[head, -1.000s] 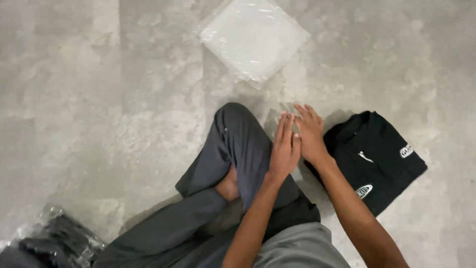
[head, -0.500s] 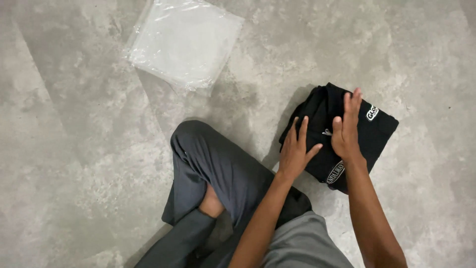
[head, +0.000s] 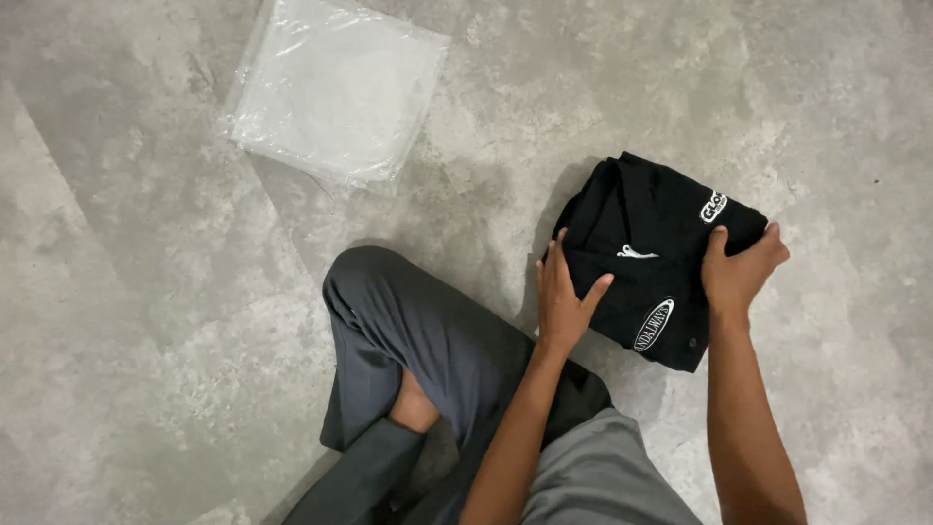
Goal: A person sitting on the floor packages folded black shirts into clear plastic bags.
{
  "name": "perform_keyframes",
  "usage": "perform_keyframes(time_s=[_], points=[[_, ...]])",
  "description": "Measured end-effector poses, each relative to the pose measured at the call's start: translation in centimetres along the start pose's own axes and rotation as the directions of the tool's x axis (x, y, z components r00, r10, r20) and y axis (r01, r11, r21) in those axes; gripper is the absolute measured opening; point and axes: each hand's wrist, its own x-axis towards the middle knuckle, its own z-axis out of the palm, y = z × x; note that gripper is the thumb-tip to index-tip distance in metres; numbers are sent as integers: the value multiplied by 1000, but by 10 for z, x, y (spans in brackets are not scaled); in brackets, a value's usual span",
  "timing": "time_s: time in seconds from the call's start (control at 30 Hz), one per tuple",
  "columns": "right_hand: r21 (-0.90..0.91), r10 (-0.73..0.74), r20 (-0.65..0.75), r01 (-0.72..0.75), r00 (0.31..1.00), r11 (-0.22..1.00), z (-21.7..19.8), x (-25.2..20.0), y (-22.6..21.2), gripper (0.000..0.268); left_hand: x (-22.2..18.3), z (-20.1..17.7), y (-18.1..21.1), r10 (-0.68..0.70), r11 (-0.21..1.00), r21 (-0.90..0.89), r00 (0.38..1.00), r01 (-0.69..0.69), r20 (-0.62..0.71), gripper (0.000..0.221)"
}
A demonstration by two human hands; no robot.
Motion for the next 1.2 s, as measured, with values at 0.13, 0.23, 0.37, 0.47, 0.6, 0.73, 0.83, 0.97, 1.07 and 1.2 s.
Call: perform_keyframes(time_s=[0.13,0.23,0.37,0.47,0.6,0.73,0.83,0.97,1.07,1.2], points=[[62,253,-4,-252,968,966,-19,10,-1,71,4,-8,5,-17,999,-47,1000,16,-10,95],[372,406,263,-481,875,794,-41,3,-24,29,7,-18,8,-13,995,-101,1000,12,-3,92],[466,216,654,-611,725,641,-52,19,22,54,14,-40,12,-91,981,-157,987,112,133,85],[630,-193,756,-615,625,475,-54,33,61,50,20,-49,1,-118,983,-118,978,140,173,76],[675,-297,736,-626,609,390,-30,55,140,59,22,-68,7,-213,930,-257,955,263,208,74],[704,-459,688,-671,562,234,6,30,91,71,21,-80,-19,-264,915,-284,957,287,117,83],[752,-297,659,-603,691,266,43,17,84,68,22,-104,-23,-332,897,-271,937,350,112,82],[534,-604,619,-833,502,-144,109,41,126,82,33,-153,-25,-298,930,-228,955,290,-1,78],[373,-626,490,-795,607,-478,121,5,-31,99,25,-212,-13,-307,935,-204,950,291,-49,75],[32,-670,698,-946,252,-323,138,-51,-101,78,-5,-279,-39,-192,976,-134,967,171,-170,66]])
